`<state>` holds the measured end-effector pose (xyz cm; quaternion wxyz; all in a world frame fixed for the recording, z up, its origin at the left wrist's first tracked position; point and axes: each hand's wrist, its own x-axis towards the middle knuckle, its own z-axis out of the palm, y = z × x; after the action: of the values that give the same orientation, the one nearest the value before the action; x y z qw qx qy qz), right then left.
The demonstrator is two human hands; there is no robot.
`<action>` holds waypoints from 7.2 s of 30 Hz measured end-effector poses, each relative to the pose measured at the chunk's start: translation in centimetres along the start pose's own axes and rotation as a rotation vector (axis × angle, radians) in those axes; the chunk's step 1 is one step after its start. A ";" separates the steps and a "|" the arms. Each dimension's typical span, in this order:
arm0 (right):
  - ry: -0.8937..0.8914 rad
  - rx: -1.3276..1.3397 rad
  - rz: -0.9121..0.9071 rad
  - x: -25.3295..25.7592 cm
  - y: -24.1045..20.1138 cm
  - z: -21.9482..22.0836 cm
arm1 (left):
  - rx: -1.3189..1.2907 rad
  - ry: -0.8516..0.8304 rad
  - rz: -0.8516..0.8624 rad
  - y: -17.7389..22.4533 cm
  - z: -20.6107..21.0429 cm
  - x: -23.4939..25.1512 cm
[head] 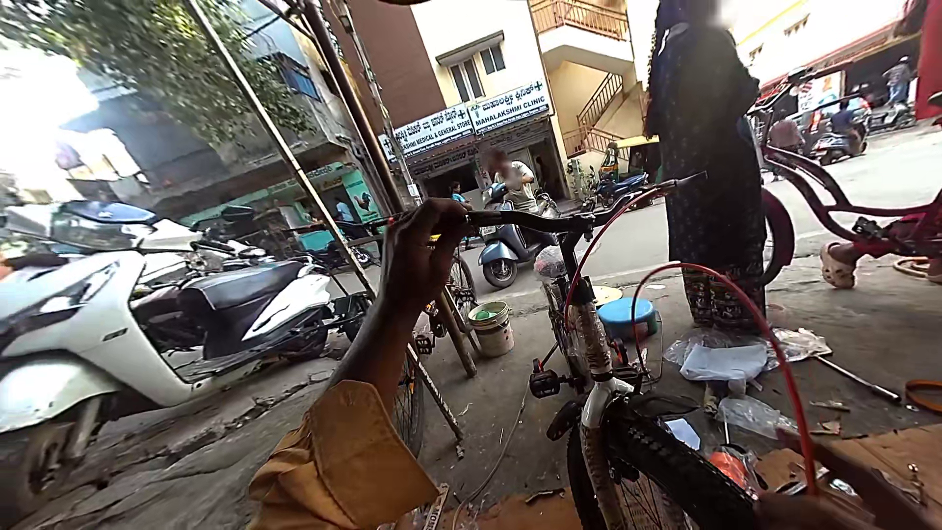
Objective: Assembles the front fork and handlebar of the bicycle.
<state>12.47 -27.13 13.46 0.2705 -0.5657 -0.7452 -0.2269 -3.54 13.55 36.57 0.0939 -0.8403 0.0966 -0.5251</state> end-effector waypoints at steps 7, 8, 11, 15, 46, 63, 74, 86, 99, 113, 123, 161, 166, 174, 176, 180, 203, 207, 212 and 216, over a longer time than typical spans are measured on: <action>0.281 -0.451 -0.303 15.9 2.5 -3.9 | -0.044 0.019 -0.044 -0.7 0.7 -0.4; 0.286 -0.416 -0.287 18.1 3.1 -4.2 | -0.052 0.011 -0.048 -0.7 0.7 -0.4; 0.255 -0.289 -0.111 24.0 4.0 -4.4 | -0.080 -0.036 -0.077 -0.4 0.2 -0.2; 0.051 -0.187 0.166 30.0 4.0 -3.8 | 0.099 -0.198 -0.113 -0.3 -1.1 1.1; 0.060 0.234 0.424 35.7 4.7 0.5 | -0.059 -0.532 -0.366 -2.0 -2.6 2.8; 0.150 0.686 0.573 36.5 5.3 0.6 | -0.261 -0.567 -0.417 -2.1 -3.0 2.9; 0.117 1.127 0.623 35.9 4.7 -0.5 | 0.315 -0.228 -0.002 -2.8 -0.3 0.4; 0.018 -0.182 0.269 36.1 5.3 -2.2 | 0.451 -0.252 0.058 -2.7 0.0 0.1; 0.058 -0.301 0.275 35.9 4.5 -1.5 | 0.421 -0.124 0.043 -2.8 0.7 -0.4; 0.059 -0.273 0.265 35.6 4.6 -1.9 | 0.549 -0.142 0.147 -3.1 1.1 -0.8; 0.091 -0.195 0.220 36.4 5.3 -1.9 | 0.573 -0.071 0.154 -3.3 1.5 -1.0; 0.161 -0.342 0.260 35.3 6.5 1.0 | -0.040 -0.508 -0.527 -3.0 -0.9 3.4; 0.137 -0.300 0.277 35.2 6.6 0.4 | -0.203 -0.633 -0.589 -1.9 -2.4 4.3; 0.154 -0.320 0.345 34.7 6.7 0.6 | 0.217 -0.676 -0.486 -0.8 -1.6 4.7; 0.142 -0.263 0.389 34.7 6.9 0.4 | 0.301 -0.724 -0.476 0.1 -2.0 5.3; 0.106 -0.196 0.446 34.8 8.6 0.0 | 0.512 -0.880 -0.498 1.8 -3.8 8.5; 0.250 0.081 0.205 35.9 12.7 2.0 | 0.430 -0.674 -0.576 -0.5 -4.1 4.6; 0.228 0.029 0.190 35.5 12.4 1.6 | 0.438 -0.662 -0.585 -0.9 -3.9 4.6; 0.248 -0.007 0.137 35.9 12.5 1.4 | 0.442 -0.659 -0.599 -0.4 -4.0 4.7; 0.275 0.062 0.127 36.2 13.0 1.7 | 0.446 -0.664 -0.591 -0.3 -3.8 4.8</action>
<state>17.08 3.40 36.45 0.4012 -0.5665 -0.6705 -0.2618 -4.91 12.40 42.43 0.1443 -0.9131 -0.2953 -0.2412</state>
